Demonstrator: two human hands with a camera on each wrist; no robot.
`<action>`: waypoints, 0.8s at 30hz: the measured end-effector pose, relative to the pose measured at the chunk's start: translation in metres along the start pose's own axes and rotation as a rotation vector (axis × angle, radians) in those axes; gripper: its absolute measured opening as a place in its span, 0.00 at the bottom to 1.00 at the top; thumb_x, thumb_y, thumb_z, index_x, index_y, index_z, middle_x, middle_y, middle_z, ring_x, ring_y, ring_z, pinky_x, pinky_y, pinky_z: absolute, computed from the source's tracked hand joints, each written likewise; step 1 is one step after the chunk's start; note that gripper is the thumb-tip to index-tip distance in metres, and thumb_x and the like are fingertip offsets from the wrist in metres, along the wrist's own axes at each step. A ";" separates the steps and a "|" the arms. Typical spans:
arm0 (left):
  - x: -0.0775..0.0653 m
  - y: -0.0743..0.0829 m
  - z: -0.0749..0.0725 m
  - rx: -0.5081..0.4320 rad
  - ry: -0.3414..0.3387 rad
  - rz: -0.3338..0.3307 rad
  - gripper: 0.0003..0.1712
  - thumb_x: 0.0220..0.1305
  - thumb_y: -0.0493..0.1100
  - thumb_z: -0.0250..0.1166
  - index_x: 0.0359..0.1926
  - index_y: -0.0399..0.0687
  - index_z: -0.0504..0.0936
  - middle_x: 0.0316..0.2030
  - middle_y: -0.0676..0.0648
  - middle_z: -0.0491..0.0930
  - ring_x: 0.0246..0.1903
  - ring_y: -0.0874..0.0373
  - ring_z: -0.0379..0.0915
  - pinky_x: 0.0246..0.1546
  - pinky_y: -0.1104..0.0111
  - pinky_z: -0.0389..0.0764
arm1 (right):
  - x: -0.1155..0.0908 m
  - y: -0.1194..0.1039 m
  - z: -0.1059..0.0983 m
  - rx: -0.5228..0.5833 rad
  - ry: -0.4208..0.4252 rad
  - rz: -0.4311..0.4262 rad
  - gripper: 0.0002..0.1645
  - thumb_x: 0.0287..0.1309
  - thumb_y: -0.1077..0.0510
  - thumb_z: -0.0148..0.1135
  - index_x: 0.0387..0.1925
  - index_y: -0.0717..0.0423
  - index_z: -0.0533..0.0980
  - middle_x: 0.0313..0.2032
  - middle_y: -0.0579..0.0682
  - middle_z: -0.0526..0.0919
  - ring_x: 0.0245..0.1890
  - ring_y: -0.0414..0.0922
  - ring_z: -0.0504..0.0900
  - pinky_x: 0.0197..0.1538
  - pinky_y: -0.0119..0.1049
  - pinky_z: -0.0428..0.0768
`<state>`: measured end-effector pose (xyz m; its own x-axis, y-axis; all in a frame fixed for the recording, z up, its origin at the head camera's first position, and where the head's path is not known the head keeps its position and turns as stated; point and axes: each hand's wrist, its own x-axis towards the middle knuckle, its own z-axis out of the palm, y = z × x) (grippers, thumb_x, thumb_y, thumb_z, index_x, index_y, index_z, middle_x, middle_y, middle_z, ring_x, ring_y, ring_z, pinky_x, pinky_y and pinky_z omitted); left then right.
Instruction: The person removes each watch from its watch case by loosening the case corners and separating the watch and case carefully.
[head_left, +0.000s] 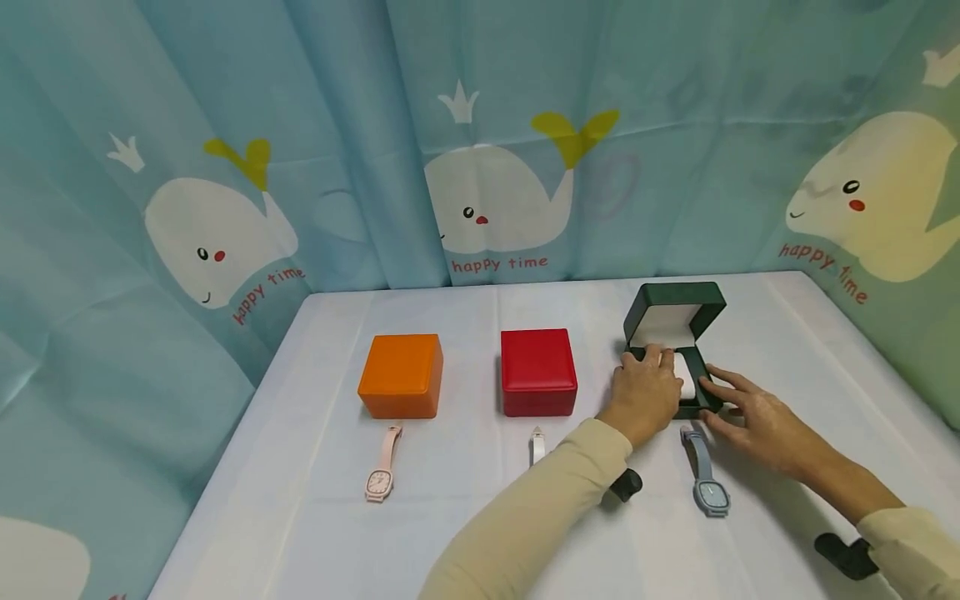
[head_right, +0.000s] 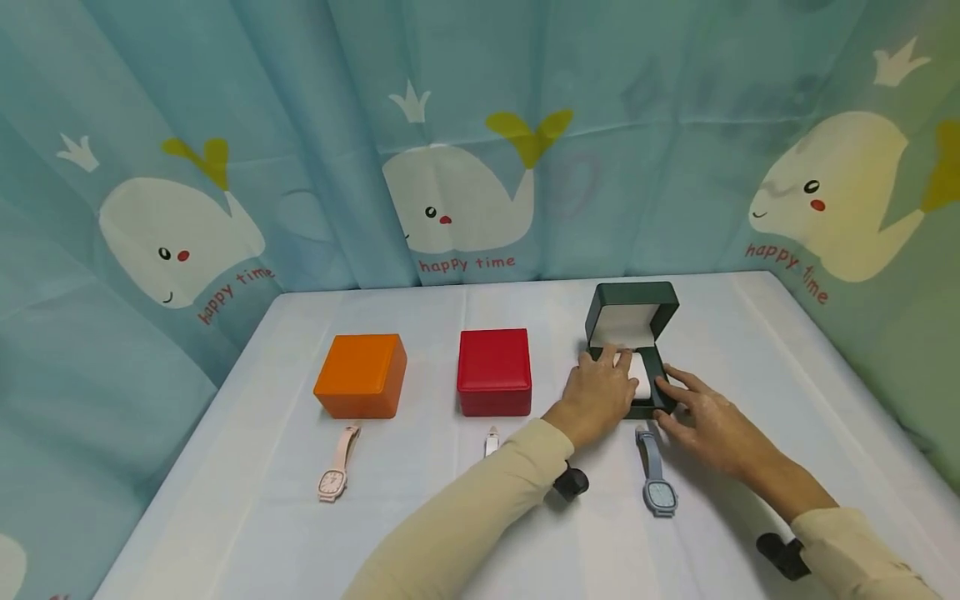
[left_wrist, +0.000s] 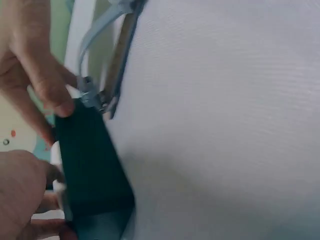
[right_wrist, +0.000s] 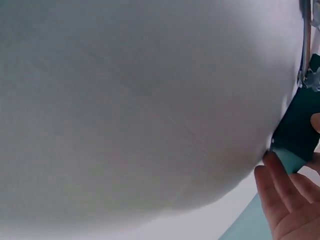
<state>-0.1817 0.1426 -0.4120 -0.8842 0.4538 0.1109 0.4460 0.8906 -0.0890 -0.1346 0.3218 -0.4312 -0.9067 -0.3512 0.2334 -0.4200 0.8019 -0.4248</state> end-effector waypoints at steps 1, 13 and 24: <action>0.000 -0.002 -0.001 -0.037 -0.014 -0.001 0.30 0.76 0.62 0.54 0.70 0.55 0.74 0.62 0.56 0.71 0.45 0.57 0.72 0.37 0.72 0.79 | 0.000 0.000 -0.001 -0.014 -0.013 0.007 0.33 0.59 0.63 0.72 0.62 0.75 0.73 0.67 0.70 0.66 0.45 0.66 0.84 0.43 0.60 0.81; -0.009 -0.027 -0.014 -0.897 0.041 -0.267 0.30 0.65 0.49 0.69 0.64 0.49 0.71 0.55 0.50 0.69 0.55 0.59 0.69 0.55 0.71 0.74 | 0.007 0.000 -0.018 -0.225 -0.042 -0.045 0.30 0.57 0.56 0.71 0.60 0.60 0.75 0.63 0.62 0.69 0.51 0.66 0.79 0.36 0.62 0.81; -0.013 -0.034 -0.009 -0.817 0.005 -0.295 0.56 0.59 0.63 0.70 0.78 0.42 0.55 0.70 0.48 0.64 0.67 0.55 0.60 0.66 0.61 0.65 | 0.043 -0.005 -0.049 -0.218 0.357 -0.249 0.12 0.46 0.59 0.61 0.35 0.56 0.83 0.31 0.45 0.74 0.29 0.43 0.72 0.25 0.39 0.72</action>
<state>-0.1839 0.1063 -0.4016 -0.9797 0.1990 0.0219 0.1602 0.7134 0.6823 -0.1698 0.3267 -0.3761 -0.6942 -0.3882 0.6061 -0.5700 0.8107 -0.1336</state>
